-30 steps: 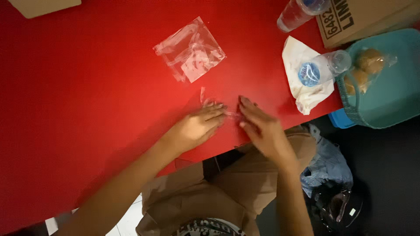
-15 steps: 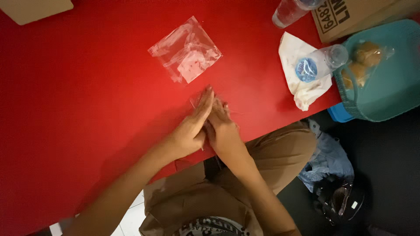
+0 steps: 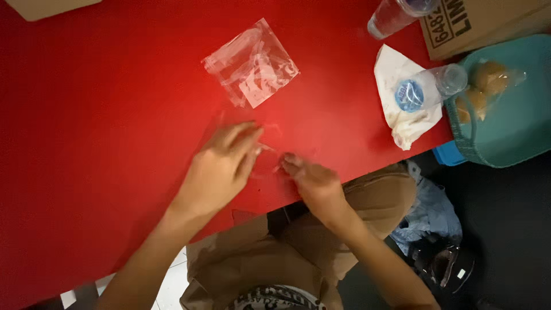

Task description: The person organizes and stacks individually wrapped bread rolls on a tray and a table, then handles and adjusts pieces of clear plastic packaging.

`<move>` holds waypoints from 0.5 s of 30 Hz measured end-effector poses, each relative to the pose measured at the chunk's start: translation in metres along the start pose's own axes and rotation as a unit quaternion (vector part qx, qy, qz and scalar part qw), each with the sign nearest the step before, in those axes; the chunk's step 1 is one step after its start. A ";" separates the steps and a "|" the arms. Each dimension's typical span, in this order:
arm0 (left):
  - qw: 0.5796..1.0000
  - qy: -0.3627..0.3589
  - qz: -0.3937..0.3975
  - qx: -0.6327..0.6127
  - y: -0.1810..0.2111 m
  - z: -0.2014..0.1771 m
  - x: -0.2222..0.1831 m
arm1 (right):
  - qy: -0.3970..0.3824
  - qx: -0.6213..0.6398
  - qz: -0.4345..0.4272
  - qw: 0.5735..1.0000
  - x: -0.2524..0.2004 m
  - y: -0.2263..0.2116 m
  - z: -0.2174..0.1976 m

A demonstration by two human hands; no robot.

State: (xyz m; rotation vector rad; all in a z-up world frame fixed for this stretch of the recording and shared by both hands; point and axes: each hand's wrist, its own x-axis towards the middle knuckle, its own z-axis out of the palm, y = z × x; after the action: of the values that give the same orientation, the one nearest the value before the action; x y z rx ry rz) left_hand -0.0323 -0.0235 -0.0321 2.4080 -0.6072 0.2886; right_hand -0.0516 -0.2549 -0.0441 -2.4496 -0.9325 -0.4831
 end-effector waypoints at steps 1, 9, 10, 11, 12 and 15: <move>0.998 0.012 -0.014 -0.058 0.000 -0.003 0.002 | 0.026 0.049 0.022 0.998 0.002 0.006 0.004; 0.985 -0.043 -0.007 -0.167 0.009 -0.026 0.013 | 0.007 0.345 0.270 0.899 0.029 0.025 0.018; 0.991 -0.052 0.007 -0.124 0.010 -0.020 0.014 | 0.018 0.340 0.264 0.902 0.034 0.025 0.017; 0.991 -0.052 0.007 -0.124 0.012 -0.016 0.016 | 0.018 0.340 0.264 0.902 0.038 0.022 0.014; 0.989 -0.052 -0.006 -0.138 0.015 -0.011 0.017 | 0.020 0.331 0.248 0.910 0.042 0.020 0.012; 0.987 -0.029 -0.030 -0.157 0.014 0.004 0.018 | 0.046 0.340 0.191 0.920 0.052 0.016 0.008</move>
State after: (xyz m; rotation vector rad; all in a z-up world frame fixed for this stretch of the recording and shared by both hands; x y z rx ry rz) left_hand -0.0236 -0.0425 -0.0218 2.1319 -0.5595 0.0898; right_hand -0.0027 -0.2340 -0.0305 -1.8739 -0.4494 -0.0998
